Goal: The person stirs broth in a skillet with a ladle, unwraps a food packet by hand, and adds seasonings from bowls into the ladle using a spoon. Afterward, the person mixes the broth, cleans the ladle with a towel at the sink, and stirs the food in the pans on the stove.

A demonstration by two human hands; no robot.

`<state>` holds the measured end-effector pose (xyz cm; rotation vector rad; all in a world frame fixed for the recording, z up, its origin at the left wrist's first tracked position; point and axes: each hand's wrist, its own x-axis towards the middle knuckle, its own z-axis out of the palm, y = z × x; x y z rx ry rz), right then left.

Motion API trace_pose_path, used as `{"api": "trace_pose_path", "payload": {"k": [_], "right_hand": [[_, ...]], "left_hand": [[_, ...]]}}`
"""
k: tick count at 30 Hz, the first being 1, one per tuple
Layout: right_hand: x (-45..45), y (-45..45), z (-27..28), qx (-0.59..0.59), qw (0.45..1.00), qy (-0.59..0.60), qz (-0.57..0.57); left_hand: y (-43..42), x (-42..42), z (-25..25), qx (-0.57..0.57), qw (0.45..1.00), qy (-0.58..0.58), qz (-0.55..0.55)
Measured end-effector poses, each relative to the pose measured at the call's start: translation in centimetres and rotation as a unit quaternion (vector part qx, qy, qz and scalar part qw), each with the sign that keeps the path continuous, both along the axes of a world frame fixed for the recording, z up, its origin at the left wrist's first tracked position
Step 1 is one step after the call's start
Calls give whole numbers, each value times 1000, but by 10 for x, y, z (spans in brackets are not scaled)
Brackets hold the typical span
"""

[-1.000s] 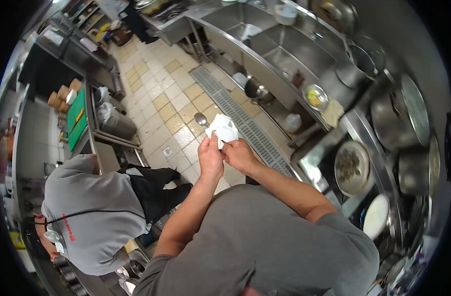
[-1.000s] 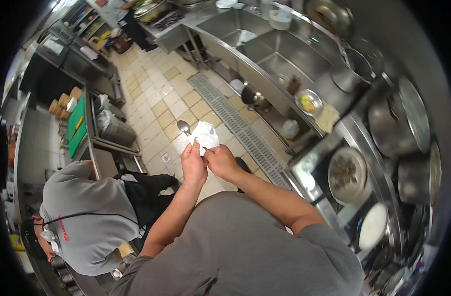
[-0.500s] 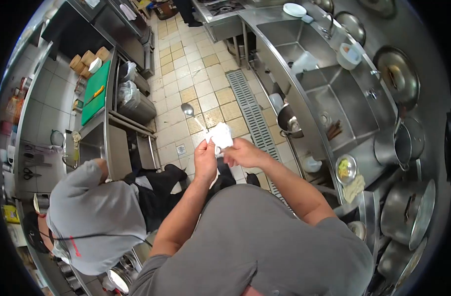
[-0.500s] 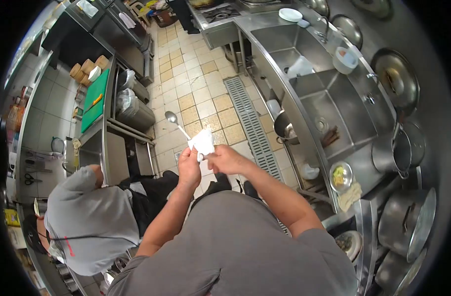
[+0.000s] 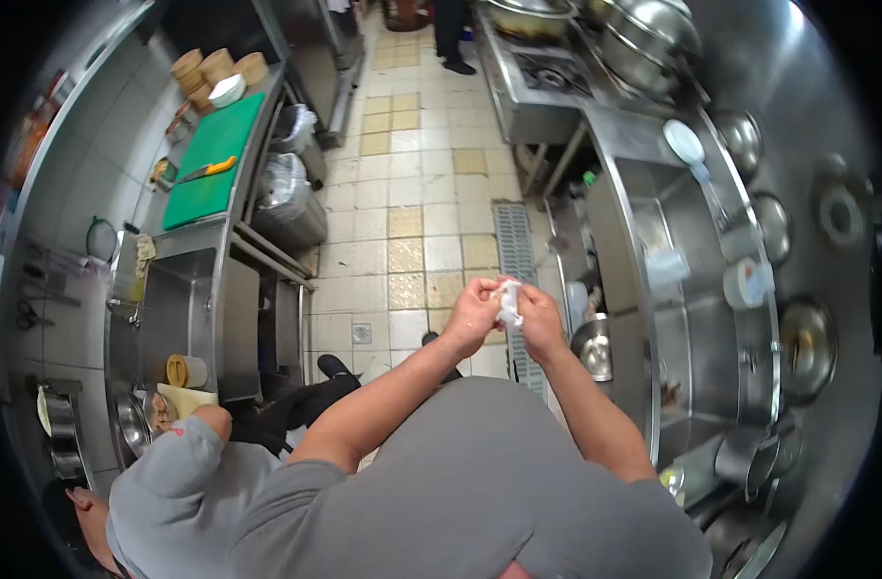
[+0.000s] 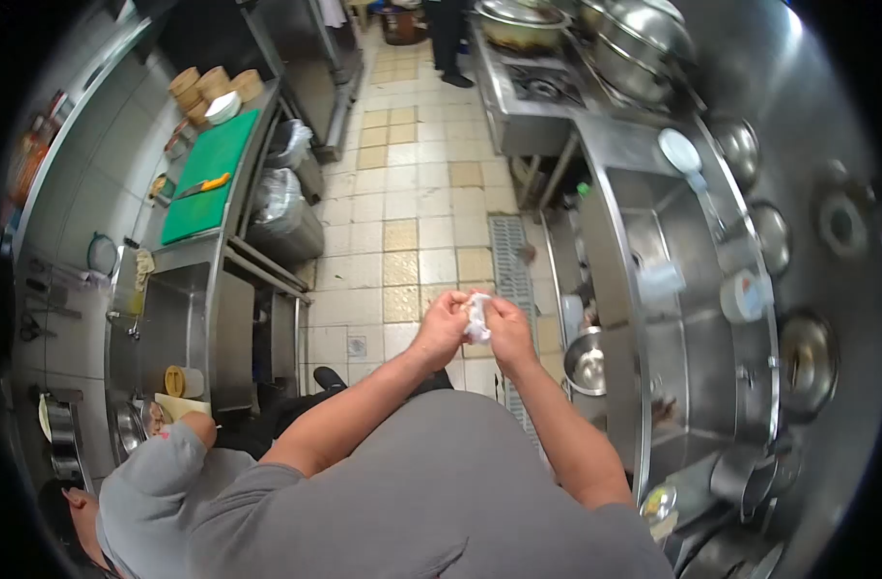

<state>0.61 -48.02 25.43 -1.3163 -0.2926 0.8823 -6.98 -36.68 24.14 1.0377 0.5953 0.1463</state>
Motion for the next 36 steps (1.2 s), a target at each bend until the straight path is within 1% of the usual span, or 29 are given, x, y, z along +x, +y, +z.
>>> {"api": "trace_pose_path", "payload": {"k": [1, 2, 3, 4, 5, 6, 7, 8, 9, 10, 11, 13, 14, 16, 17, 19, 20, 21, 23, 24, 25, 27, 28, 29, 31, 33, 34, 35, 36], "right_hand": [[8, 21, -3, 12, 999, -1, -41], [16, 37, -6, 21, 996, 0, -84], [28, 53, -7, 19, 997, 3, -73], [41, 68, -7, 26, 993, -21, -115], [55, 86, -5, 39, 986, -47, -158], [65, 101, 4, 49, 989, -3, -136], [75, 117, -1, 56, 990, -4, -128], [85, 132, -14, -38, 991, -115, -55], [92, 149, -20, -132, 965, -224, 20], [94, 172, -29, -116, 948, -294, 38], [93, 197, -27, -113, 947, -296, 51], [90, 249, -24, -50, 927, -350, 127], [92, 275, -33, -43, 925, -348, 144], [99, 325, -58, -49, 916, -294, 268], [103, 351, -64, -45, 911, -293, 288], [116, 408, -69, -52, 911, -318, 257], [123, 441, -75, -59, 921, -263, 280], [130, 472, -60, -52, 914, -265, 301], [137, 517, -35, 25, 850, -219, 478], [139, 540, -36, 64, 805, -241, 538], [140, 561, -38, 66, 794, -237, 556], [141, 594, -43, 57, 746, -172, 640], [144, 610, -45, 41, 722, -165, 671], [150, 623, -56, 47, 711, -161, 683], [176, 644, -112, 54, 691, -260, 672], [227, 671, -204, -45, 661, -336, 669], [256, 684, -184, -195, 655, -305, 663], [283, 694, -206, -343, 715, -147, 592], [310, 692, -252, -347, 790, -20, 506]], "left_hand": [[25, 12, 0, 3, 1000, -2, 15], [46, 22, -5, 44, 997, -46, -33], [67, 29, -10, 85, 989, -88, -82], [92, 33, -15, 122, 981, -53, -142], [111, 33, -7, 126, 982, -51, -133], [130, 36, 2, 189, 977, -14, -96], [148, 39, 11, 250, 966, 24, -58], [165, 42, 16, 239, 971, 17, -19], [182, 45, 16, 239, 971, 20, -10], [198, 47, 16, 240, 970, -9, 36], [216, 50, 15, 242, 966, -37, 84], [251, 54, 3, 240, 961, -24, 132], [267, 55, -6, 195, 964, -30, 176], [296, 52, -15, 88, 962, -4, 257], [311, 50, -17, 86, 957, 0, 277], [338, 51, -22, 81, 913, 9, 400], [355, 54, -25, 80, 890, 45, 446], [375, 62, -17, 80, 879, 47, 467], [401, 68, -3, -3, 826, 91, 556], [414, 61, -18, -14, 852, 41, 521], [422, 60, -33, -18, 841, 43, 539], [435, 64, -34, -21, 763, -14, 646], [443, 62, -31, -25, 704, 32, 709], [449, 52, -26, -23, 692, 35, 721], [454, 28, -16, 4, 581, 38, 813], [447, 14, -13, 30, 531, 38, 846], [441, 14, -7, 28, 517, 55, 854], [434, 13, -8, 21, 518, 79, 852], [423, 13, -14, 21, 502, 89, 860]]}}
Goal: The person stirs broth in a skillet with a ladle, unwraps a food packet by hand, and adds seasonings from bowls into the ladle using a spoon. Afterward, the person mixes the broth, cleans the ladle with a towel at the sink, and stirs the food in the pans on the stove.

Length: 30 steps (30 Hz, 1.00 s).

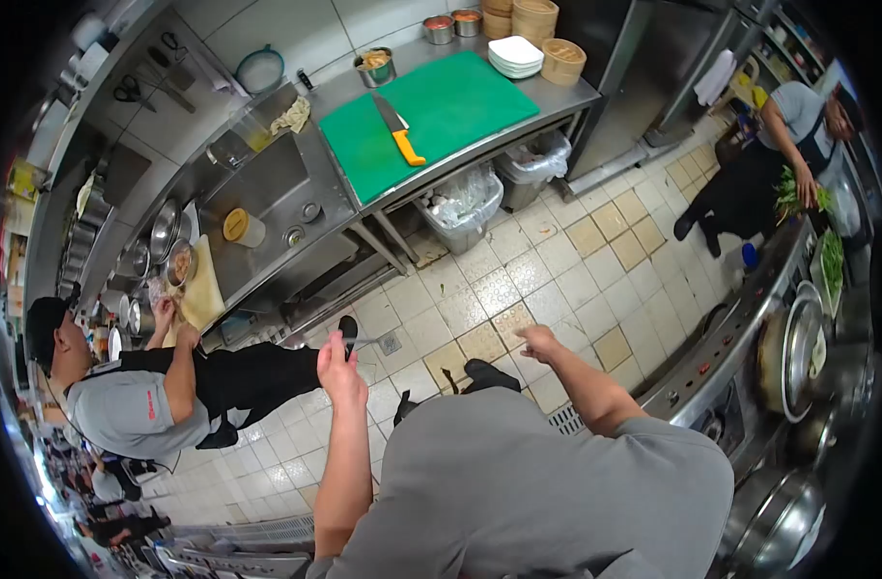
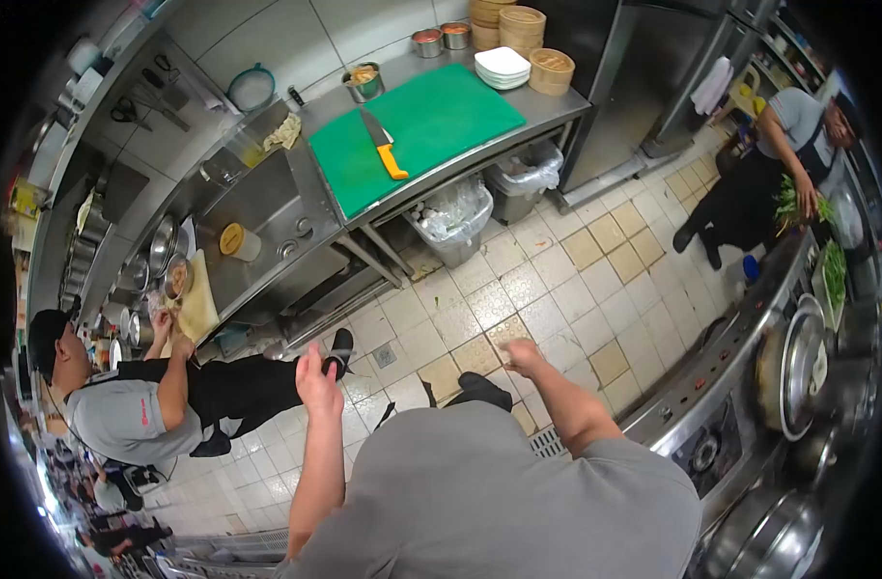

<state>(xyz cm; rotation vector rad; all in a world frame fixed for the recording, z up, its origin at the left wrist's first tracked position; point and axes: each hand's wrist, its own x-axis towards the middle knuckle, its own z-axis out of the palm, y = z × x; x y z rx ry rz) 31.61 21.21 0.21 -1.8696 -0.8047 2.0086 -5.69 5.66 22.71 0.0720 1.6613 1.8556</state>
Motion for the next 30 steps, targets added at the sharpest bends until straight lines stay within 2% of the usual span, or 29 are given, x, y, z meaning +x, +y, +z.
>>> {"api": "trace_pose_path", "payload": {"k": [2, 4, 5, 7, 8, 9, 11, 12, 13, 14, 15, 16, 18, 19, 20, 21, 22, 23, 24, 25, 26, 27, 28, 29, 30], "right_hand": [[53, 8, -49, -100, 991, 89, 16], [88, -1, -105, -116, 989, 97, 5], [88, 0, -105, -118, 988, 96, 14], [86, -1, -89, -82, 988, -118, 63], [66, 3, -65, -40, 968, -210, 128], [58, 20, -74, -38, 967, -209, 141], [38, 56, -90, -11, 933, -67, 352], [21, 91, -81, -12, 915, -29, 401], [-2, 123, -108, 33, 946, -18, 323], [-29, 155, -96, 23, 986, 113, 124], [-52, 204, -104, -68, 968, 234, -59], [-79, 222, -56, -91, 948, 288, -99], [-131, 246, -3, -24, 978, 166, -127], [-144, 270, -59, 118, 978, 142, 94], [-156, 292, -116, 338, 884, 18, 323], [-167, 311, -169, 513, 758, -63, 398], [-192, 240, -37, 559, 603, -294, 487], [-220, 192, 14, 507, 491, -349, 616], [-244, 174, -16, 541, 333, -308, 708], [-254, 160, -76, 692, 187, -201, 668], [-268, 97, -64, 464, 575, -198, 644], [-273, 64, -129, 460, 384, -306, 740], [-266, 55, -211, 530, 267, -36, 804], [-280, -5, -215, 386, 251, -10, 888], [-287, -70, -207, 452, 289, 22, 844]], "left_hand": [[-22, 8, -15, -9, 1000, 7, 26], [-48, 20, -26, -49, 997, -5, 59], [-62, 26, -35, -50, 996, -6, 68], [-96, 39, -49, -77, 989, -47, 114], [-112, 46, -52, -79, 988, -46, 127], [-127, 52, -54, -91, 984, -57, 144], [-158, 62, -57, -105, 977, -68, 174], [-174, 65, -58, -115, 972, -74, 190], [-191, 68, -59, -124, 967, -82, 206], [-208, 69, -60, -124, 965, -82, 216], [-226, 69, -62, -116, 966, -90, 214], [-241, 70, -64, -106, 967, -97, 212], [-269, 73, -62, -100, 960, -104, 238], [-282, 72, -62, -92, 955, -108, 260], [-297, 71, -66, -82, 951, -108, 277], [-315, 72, -72, -81, 951, -105, 278], [-338, 72, -79, -79, 948, -98, 292], [-358, 73, -86, -67, 950, -90, 293], [-376, 73, -87, -57, 946, -78, 309], [-393, 74, -80, -38, 939, -84, 332], [-412, 73, -73, -21, 931, -90, 352], [-437, 71, -73, -29, 922, -104, 372], [-460, 68, -70, -39, 917, -89, 386], [-487, 66, -60, -24, 894, -88, 438], [-510, 63, -46, -49, 899, -69, 429]]}}
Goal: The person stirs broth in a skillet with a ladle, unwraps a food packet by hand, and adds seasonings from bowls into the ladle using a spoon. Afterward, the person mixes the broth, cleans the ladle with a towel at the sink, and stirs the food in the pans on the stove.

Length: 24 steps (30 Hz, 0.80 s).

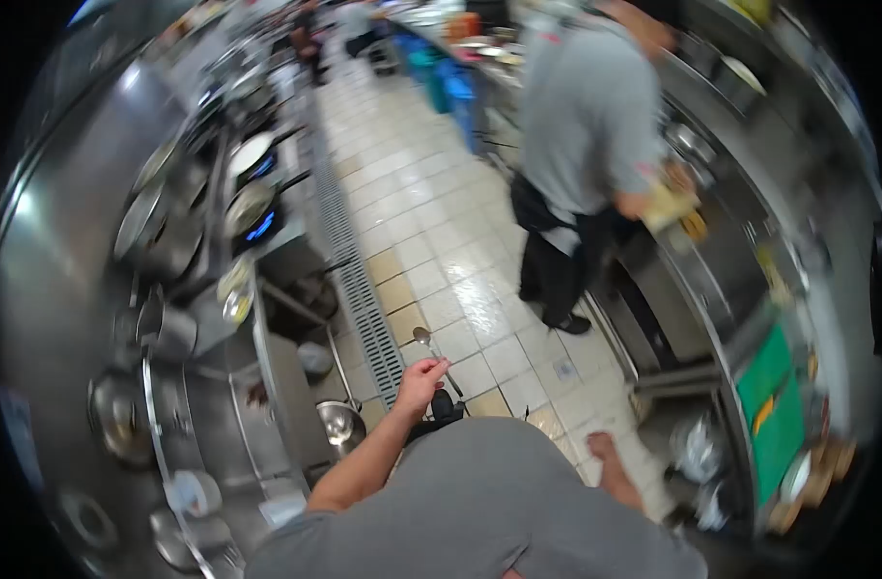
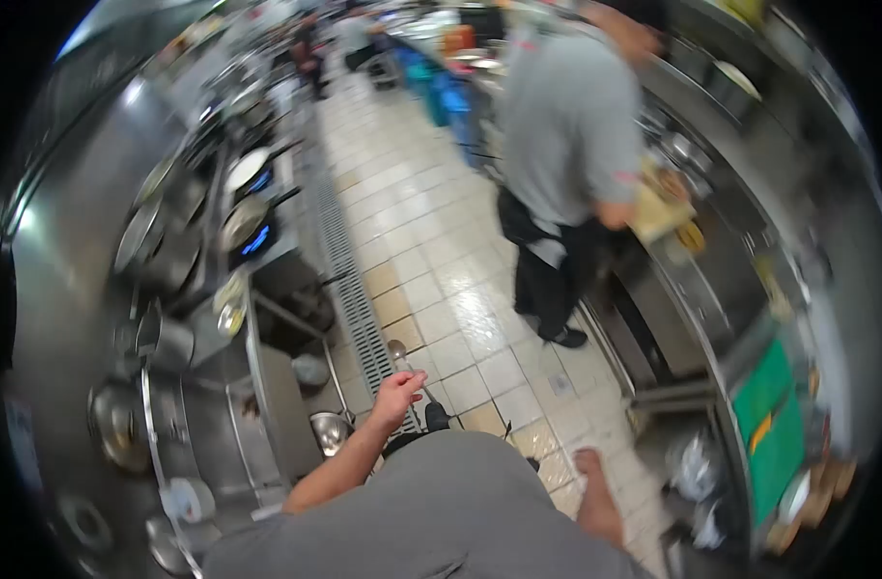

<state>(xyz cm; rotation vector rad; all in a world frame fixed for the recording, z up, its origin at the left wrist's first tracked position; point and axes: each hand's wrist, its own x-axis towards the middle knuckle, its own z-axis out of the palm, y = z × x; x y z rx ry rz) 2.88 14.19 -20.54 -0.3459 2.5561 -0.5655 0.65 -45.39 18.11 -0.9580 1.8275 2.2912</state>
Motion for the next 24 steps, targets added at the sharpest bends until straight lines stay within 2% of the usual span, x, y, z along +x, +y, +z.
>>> {"api": "trace_pose_path", "payload": {"k": [1, 2, 3, 4, 5, 7, 8, 9, 10, 11, 13, 15, 16, 17, 18, 19, 21, 22, 23, 24], "right_hand": [[-18, -66, -2, 54, 965, -155, -204], [-38, -158, 120, -33, 903, -250, -348], [-64, -211, 138, 36, 941, -202, -267], [-85, -223, 72, 63, 994, -79, 31], [-103, -255, 74, 61, 993, -82, 51], [-142, -326, 103, -55, 995, -79, -11], [-173, -365, 144, -45, 976, -212, 11], [-196, -400, 174, -44, 976, -210, 23], [-218, -432, 196, -108, 967, -230, -3], [-240, -464, 222, -170, 953, -249, -31], [-283, -529, 302, -304, 883, -347, -86], [-332, -589, 365, -394, 823, -408, -27], [-357, -617, 382, -397, 823, -406, -24], [-380, -643, 395, -422, 808, -408, 54], [-409, -668, 403, -443, 788, -406, 133], [-443, -695, 406, -447, 787, -402, 138], [-499, -748, 413, -387, 801, -389, 238], [-522, -777, 421, -400, 815, -366, 206], [-554, -804, 429, -408, 815, -358, 204], [-585, -831, 436, -417, 812, -339, 227]], "left_hand": [[-24, -4, 11, -33, 999, 8, -21], [-46, -5, 17, -52, 999, 11, 1], [-70, -11, 17, -51, 998, 14, 30], [-94, -15, 20, -45, 999, 18, 24], [-117, -20, 23, -41, 999, 21, 13], [-154, -32, 32, -37, 999, 12, 11], [-173, -45, 36, -29, 999, 16, -5], [-190, -62, 38, -21, 999, 25, -21], [-198, -78, 55, -17, 999, 29, 0], [-209, -98, 56, -19, 999, 31, 9], [-223, -134, 49, -21, 995, 96, -22], [-231, -180, 42, -5, 996, 89, -13], [-237, -205, 41, -17, 995, 98, -19], [-245, -230, 41, -30, 994, 107, -25], [-256, -256, 47, -99, 987, 127, -19], [-272, -285, 44, -105, 985, 132, -19], [-306, -335, 40, -101, 976, 169, 87], [-326, -361, 40, -69, 976, 161, 128], [-343, -390, 53, -75, 976, 166, 119], [-360, -415, 71, -68, 969, 164, 172]]}}
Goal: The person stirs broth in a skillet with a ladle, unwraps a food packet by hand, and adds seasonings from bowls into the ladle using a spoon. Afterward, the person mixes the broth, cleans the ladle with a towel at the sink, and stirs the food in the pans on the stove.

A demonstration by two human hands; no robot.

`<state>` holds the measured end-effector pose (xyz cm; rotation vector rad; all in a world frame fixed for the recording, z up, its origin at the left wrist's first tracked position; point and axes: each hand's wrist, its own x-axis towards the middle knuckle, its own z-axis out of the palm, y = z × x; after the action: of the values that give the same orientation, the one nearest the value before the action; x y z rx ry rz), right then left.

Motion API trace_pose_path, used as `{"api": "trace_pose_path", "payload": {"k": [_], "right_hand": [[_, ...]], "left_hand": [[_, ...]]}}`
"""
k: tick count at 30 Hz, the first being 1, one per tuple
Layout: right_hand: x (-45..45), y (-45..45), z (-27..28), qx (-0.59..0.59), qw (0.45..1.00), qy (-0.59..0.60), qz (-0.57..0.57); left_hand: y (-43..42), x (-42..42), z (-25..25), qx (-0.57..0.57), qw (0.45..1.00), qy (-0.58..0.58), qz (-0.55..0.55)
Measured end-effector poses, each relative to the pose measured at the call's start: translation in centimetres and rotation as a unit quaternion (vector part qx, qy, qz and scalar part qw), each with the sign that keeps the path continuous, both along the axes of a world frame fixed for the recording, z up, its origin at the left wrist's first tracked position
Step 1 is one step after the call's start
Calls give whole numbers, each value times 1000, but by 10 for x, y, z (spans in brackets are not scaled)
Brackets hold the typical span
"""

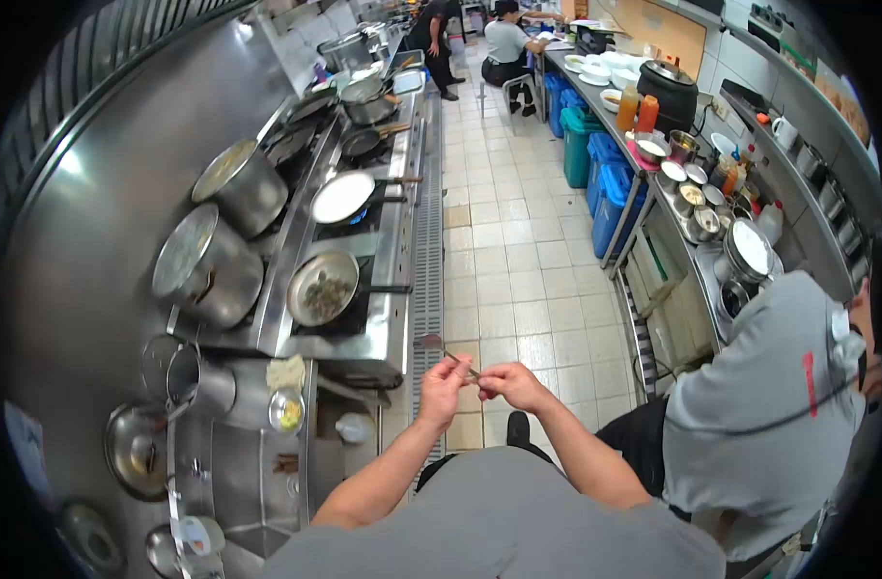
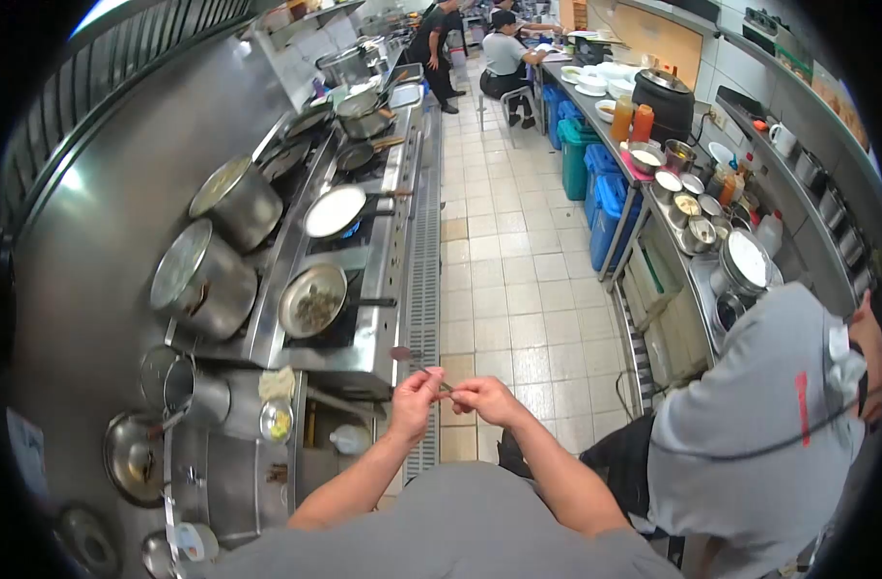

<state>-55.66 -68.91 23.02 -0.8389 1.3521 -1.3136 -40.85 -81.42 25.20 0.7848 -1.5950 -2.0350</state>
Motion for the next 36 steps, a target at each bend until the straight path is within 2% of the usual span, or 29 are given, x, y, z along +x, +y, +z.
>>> {"api": "trace_pose_path", "payload": {"k": [1, 3, 4, 5, 6, 7, 9, 14, 18, 19, 20, 21, 22, 23, 24, 25, 26, 27, 28, 30, 31, 33, 35, 36], "right_hand": [[-23, -25, 4, -15, 1000, 16, 8], [-72, -77, 11, -24, 997, 44, -51], [-89, -96, 12, -11, 998, 45, -43], [-109, -122, 15, -20, 991, 2, -134], [-129, -145, 16, -33, 973, -40, -224], [-147, -161, 12, -31, 976, -34, -214], [-185, -184, -6, -29, 953, -45, -297], [-300, -203, -67, 75, 924, 63, -369], [-415, -159, -127, 79, 830, 221, -506], [-429, -149, -101, 151, 795, 243, -535], [-470, -109, -158, 132, 767, 266, -569], [-458, -121, -86, 180, 712, 278, -619], [-484, -86, -121, 164, 687, 296, -644], [-486, -78, -106, 117, 685, 222, -684], [-487, -71, -95, 131, 651, 220, -714], [-487, -63, -87, 149, 621, 191, -745], [-484, -58, -83, 128, 594, 195, -770], [-480, -58, -76, 107, 573, 154, -798], [-474, -60, -73, 89, 552, 113, -822], [-464, -67, -77, 103, 543, 91, -828], [-467, -70, -81, 109, 538, 71, -833], [-467, -69, -104, 150, 572, 91, -802], [-481, -81, -116, 181, 592, 111, -777], [-487, -89, -120, 178, 623, 121, -752]], "left_hand": [[-16, -18, 11, 19, 998, -3, 52], [-51, -55, 2, -37, 994, 24, 97], [-58, -66, 9, 18, 994, 18, 109], [-70, -80, 17, 68, 990, 18, 123], [-84, -91, -3, 106, 988, 10, 116], [-95, -104, -18, 109, 986, 16, 126], [-121, -135, -39, 226, 970, -46, 83], [-248, -270, -78, 271, 960, -15, 63], [-401, -416, -111, 343, 934, 69, 71], [-448, -453, -127, 373, 919, 56, 118], [-487, -481, -145, 404, 899, 34, 167], [-524, -507, -159, 379, 902, -1, 208], [-562, -532, -171, 350, 902, -35, 248], [-596, -549, -188, 347, 893, -65, 278], [-634, -565, -212, 342, 883, -95, 307], [-677, -577, -280, 342, 899, 22, 273], [-692, -583, -273, 360, 880, 56, 305], [-700, -584, -257, 379, 857, 88, 339], [-707, -583, -245, 380, 856, 83, 342], [-725, -571, -228, 422, 831, -13, 362], [-731, -567, -222, 424, 821, -15, 382], [-738, -569, -213, 411, 815, 135, 385], [-761, -579, -232, 371, 821, 93, 423], [-758, -584, -221, 350, 816, 89, 451]]}}
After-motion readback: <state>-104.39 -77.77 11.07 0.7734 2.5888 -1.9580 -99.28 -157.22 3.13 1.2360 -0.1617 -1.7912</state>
